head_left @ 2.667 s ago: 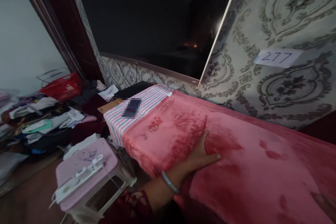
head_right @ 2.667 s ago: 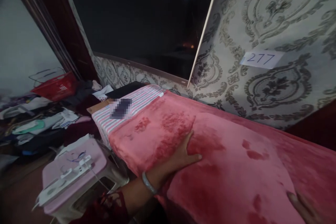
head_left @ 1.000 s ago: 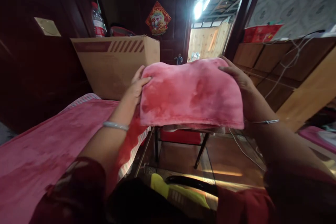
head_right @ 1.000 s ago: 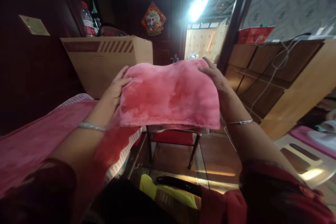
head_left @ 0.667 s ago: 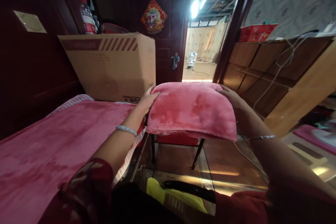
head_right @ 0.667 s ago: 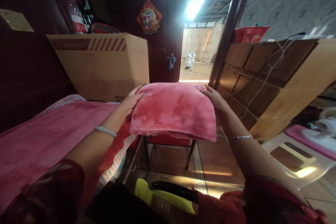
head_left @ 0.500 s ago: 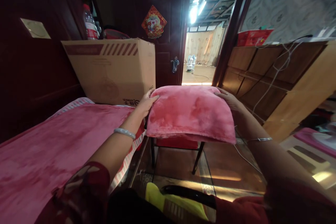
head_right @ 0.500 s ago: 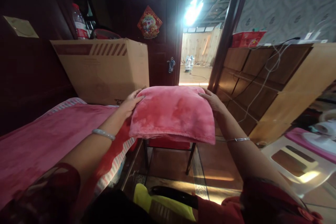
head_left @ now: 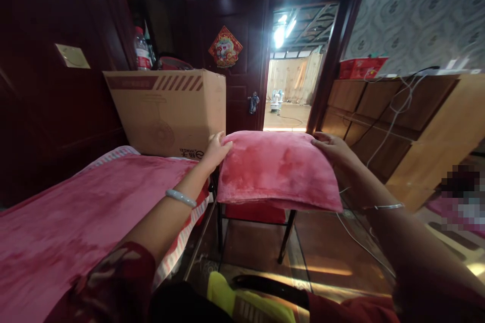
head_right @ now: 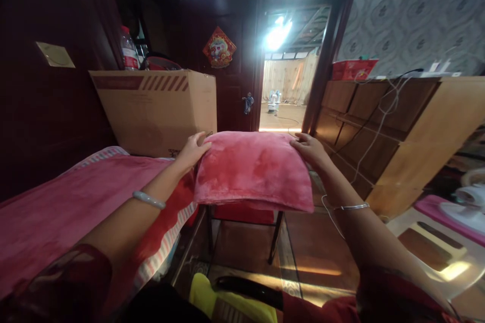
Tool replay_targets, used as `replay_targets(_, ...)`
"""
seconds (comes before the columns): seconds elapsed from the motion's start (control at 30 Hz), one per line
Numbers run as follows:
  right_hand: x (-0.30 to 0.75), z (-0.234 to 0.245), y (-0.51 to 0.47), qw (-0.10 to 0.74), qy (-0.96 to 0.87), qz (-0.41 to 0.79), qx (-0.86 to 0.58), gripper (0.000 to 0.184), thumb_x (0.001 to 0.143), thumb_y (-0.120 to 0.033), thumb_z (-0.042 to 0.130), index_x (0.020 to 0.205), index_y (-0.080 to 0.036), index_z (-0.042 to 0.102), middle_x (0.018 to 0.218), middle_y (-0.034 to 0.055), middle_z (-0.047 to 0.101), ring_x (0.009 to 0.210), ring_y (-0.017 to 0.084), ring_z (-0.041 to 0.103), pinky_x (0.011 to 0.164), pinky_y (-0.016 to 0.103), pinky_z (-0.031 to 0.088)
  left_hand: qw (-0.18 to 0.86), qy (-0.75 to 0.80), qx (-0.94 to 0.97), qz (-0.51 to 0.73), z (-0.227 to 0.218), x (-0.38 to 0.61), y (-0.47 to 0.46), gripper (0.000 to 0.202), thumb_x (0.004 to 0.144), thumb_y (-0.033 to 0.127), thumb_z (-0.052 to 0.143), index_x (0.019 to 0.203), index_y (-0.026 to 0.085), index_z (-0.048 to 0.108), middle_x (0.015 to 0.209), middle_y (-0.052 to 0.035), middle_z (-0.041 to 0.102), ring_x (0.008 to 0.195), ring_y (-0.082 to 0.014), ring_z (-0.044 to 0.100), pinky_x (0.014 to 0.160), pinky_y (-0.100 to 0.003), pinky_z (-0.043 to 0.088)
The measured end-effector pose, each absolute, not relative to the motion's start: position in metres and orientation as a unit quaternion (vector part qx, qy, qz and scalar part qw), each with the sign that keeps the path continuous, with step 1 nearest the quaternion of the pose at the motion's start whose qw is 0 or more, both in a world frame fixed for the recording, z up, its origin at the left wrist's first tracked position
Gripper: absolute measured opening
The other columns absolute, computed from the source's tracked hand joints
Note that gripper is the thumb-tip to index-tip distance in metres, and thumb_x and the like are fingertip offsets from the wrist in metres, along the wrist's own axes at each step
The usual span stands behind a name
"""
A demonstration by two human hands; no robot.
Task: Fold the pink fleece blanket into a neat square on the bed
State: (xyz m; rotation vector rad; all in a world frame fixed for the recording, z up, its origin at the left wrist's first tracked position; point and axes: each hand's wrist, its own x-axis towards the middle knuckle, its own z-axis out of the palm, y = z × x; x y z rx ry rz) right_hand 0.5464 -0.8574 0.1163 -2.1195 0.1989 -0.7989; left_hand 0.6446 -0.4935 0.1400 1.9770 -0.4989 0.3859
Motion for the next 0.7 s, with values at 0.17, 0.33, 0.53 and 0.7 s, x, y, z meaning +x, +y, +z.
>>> replay_targets(0.17,0.538,0.145,-0.818,0.169,0.01,-0.405,-0.899,0.062,0.095,-0.057,0.05,0.145,-0.021,0.056,0.136,0.0163,0.065,0.124,0.037,0.061,0.105,0.057,0.046,0.285,-0.362,0.841,0.284,0.142,0.617,-0.501,0.065,0.091,0.042,0.062,0.151,0.022,0.046,0.163,-0.0151,0.037,0.151,-0.0329,0.032,0.123,-0.054,0.024)
replay_targets(0.33,0.544,0.133,-0.779,0.08,-0.085,-0.309,-0.944,0.061,0.098,-0.061,0.045,0.152,-0.032,0.047,0.156,0.0074,0.048,0.143,0.035,0.044,0.118,0.062,0.029,0.182,-0.448,0.851,0.206,0.126,0.605,-0.504,0.066,0.09,0.045,0.062,0.151,0.024,0.047,0.164,-0.0151,0.035,0.153,-0.037,0.026,0.124,-0.061,0.015)
replay_targets(0.53,0.556,0.112,-0.792,0.108,-0.112,-0.278,-0.948,0.062,0.096,-0.06,0.05,0.15,-0.03,0.049,0.157,0.0062,0.048,0.147,0.033,0.039,0.121,0.06,0.028,0.189,-0.472,0.83,0.228,0.107,0.586,-0.476,0.057,0.091,0.03,0.063,0.146,0.022,0.053,0.161,-0.0145,0.041,0.153,-0.032,0.029,0.125,-0.056,0.02)
replay_targets(0.7,0.564,0.112,-0.804,0.14,-0.142,-0.281,-0.939,0.063,0.09,-0.057,0.057,0.144,-0.023,0.058,0.151,0.0135,0.053,0.141,0.038,0.046,0.12,0.059,0.032,0.155,-0.458,0.846,0.224,0.068,0.534,-0.417,0.048,0.095,0.028,0.059,0.143,0.025,0.056,0.162,-0.0111,0.041,0.152,-0.0286,0.032,0.123,-0.054,0.029)
